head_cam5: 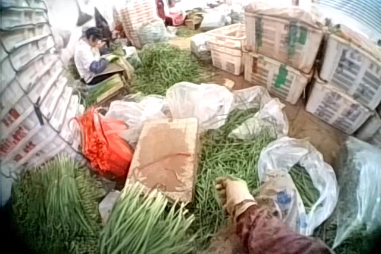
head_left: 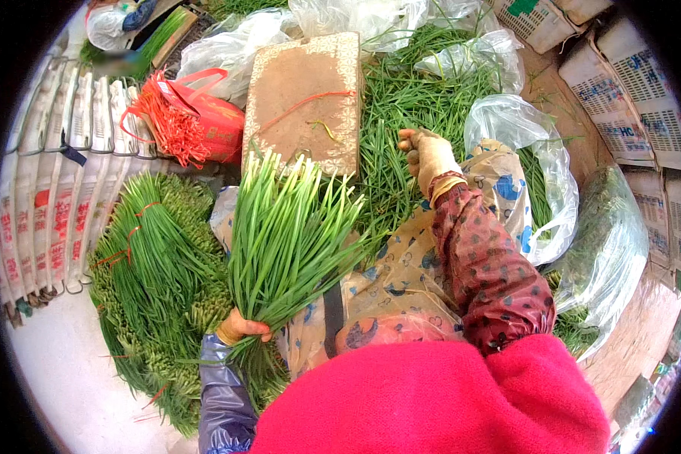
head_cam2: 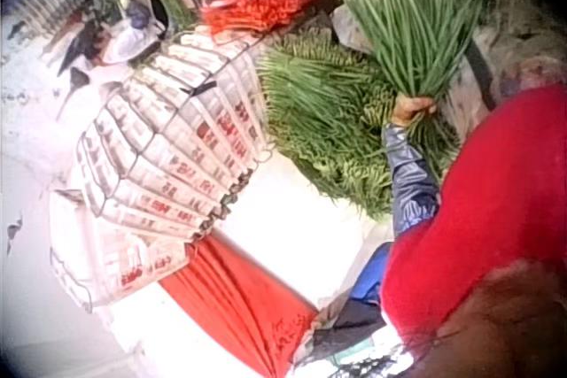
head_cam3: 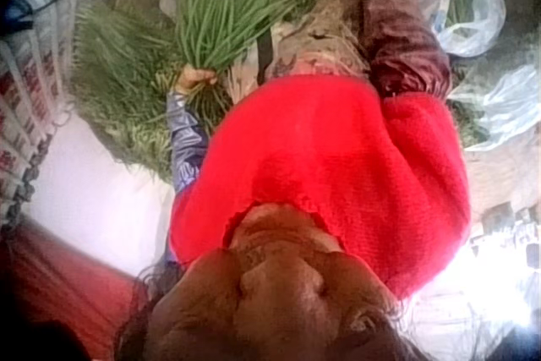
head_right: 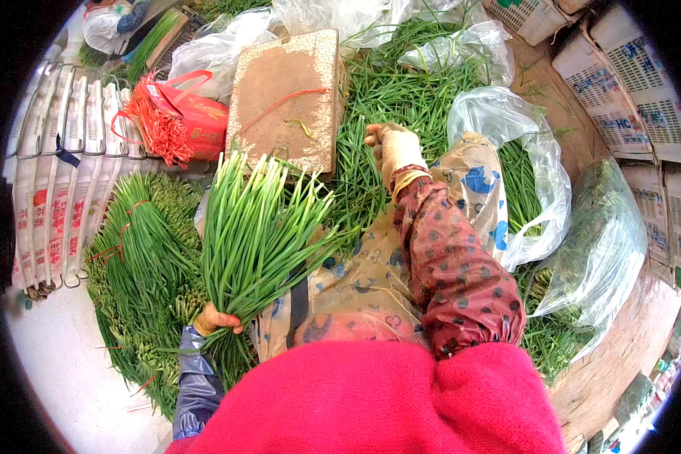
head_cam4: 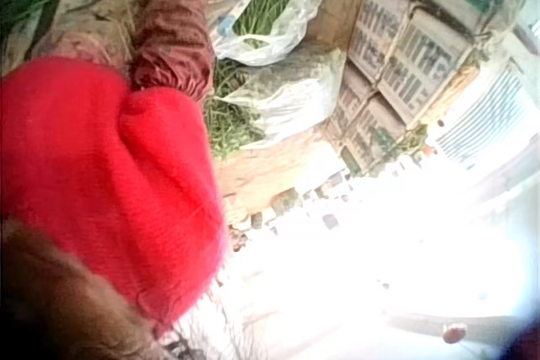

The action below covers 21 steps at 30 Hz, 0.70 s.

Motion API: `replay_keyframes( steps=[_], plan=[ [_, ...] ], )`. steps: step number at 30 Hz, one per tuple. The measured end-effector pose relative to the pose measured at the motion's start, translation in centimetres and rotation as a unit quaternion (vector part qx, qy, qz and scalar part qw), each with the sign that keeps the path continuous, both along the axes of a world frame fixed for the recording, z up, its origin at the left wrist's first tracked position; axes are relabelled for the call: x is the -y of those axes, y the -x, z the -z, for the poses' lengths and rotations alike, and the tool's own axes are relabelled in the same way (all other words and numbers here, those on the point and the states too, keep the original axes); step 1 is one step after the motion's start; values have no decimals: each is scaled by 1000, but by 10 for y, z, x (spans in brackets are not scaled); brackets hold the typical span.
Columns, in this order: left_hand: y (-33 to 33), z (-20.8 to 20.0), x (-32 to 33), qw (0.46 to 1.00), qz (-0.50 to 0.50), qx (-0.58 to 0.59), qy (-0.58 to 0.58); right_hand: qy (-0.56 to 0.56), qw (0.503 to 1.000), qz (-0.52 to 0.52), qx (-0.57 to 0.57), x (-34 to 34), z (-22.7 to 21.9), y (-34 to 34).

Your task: The person bundles green onions by hand, secures them with a red string, and places the finished bundle onto a stack. They then reach into a plastic bag to retrieve more green onions.

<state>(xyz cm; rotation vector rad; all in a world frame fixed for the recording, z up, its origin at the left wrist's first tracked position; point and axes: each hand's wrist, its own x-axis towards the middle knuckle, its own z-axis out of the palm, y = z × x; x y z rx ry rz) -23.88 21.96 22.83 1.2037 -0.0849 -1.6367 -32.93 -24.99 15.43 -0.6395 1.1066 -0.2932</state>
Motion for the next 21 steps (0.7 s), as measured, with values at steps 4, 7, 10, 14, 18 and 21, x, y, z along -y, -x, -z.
replay_keyframes(
  steps=[4, 7, 10, 14, 18, 21],
  plan=[
    [-1, 1, -1, 1000, 1, 3, 6, -33, 984, -138, -107, 15, -3, -3],
    [0, -6, 2, 1000, -5, 2, -11, 218, 823, -513, -113, -22, -12, -2],
    [1, -7, 5, 1000, -18, 2, -11, 288, 736, -612, -28, -50, -11, -5],
    [-1, -4, -1, 1000, -2, 11, -12, 333, 711, -619, 3, -68, -26, -14],
    [1, -4, 1, 1000, -15, -3, -18, 695, 475, -537, 45, -63, -14, -15],
    [2, -1, -3, 1000, -23, 3, -3, 449, 719, -496, -187, -39, -6, -21]
  ],
)
